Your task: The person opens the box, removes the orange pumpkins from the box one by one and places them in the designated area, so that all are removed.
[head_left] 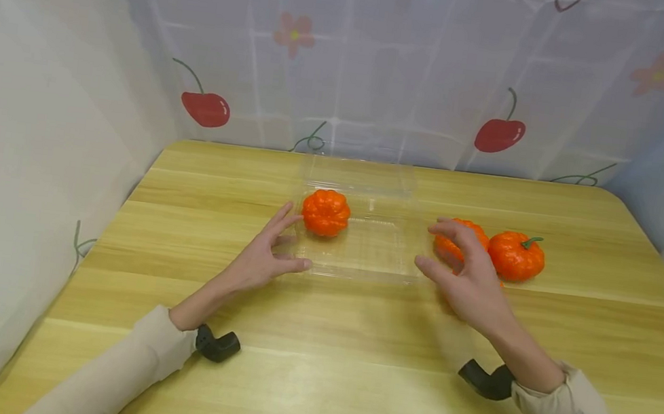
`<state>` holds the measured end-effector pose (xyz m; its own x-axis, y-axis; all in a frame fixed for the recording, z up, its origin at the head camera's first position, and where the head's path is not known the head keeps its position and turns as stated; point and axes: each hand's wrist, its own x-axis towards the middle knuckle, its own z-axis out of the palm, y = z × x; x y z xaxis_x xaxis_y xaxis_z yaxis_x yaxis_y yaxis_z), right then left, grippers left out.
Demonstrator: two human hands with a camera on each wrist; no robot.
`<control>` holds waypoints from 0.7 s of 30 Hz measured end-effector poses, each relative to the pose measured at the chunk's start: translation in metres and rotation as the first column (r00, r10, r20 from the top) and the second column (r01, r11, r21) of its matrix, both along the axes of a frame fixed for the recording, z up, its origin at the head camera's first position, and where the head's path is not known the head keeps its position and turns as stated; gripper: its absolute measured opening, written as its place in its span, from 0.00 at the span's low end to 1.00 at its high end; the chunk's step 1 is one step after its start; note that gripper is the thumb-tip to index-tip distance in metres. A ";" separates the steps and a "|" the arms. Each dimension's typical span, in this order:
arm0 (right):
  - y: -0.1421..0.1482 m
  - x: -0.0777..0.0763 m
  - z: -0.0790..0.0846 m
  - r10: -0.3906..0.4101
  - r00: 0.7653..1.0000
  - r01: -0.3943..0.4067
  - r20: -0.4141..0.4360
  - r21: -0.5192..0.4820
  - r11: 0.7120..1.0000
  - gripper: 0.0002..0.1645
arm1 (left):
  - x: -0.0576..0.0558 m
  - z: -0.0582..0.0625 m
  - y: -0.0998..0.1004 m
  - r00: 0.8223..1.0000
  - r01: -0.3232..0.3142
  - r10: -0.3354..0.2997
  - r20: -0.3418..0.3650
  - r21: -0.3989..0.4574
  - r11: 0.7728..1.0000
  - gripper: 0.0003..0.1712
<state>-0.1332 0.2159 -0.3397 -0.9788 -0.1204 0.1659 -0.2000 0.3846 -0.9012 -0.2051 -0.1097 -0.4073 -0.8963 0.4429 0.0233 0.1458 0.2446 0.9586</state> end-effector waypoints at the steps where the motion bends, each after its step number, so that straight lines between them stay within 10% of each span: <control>1: -0.004 -0.003 0.000 0.008 1.000 -0.008 0.016 -0.004 1.000 0.29 | 0.000 0.000 0.000 1.000 0.000 0.000 0.000 -0.002 1.000 0.48; 21: -0.077 -0.077 -0.021 0.110 0.977 -0.109 0.185 -0.015 0.994 0.43 | -0.002 0.000 0.001 1.000 -0.003 0.003 0.000 -0.006 1.000 0.48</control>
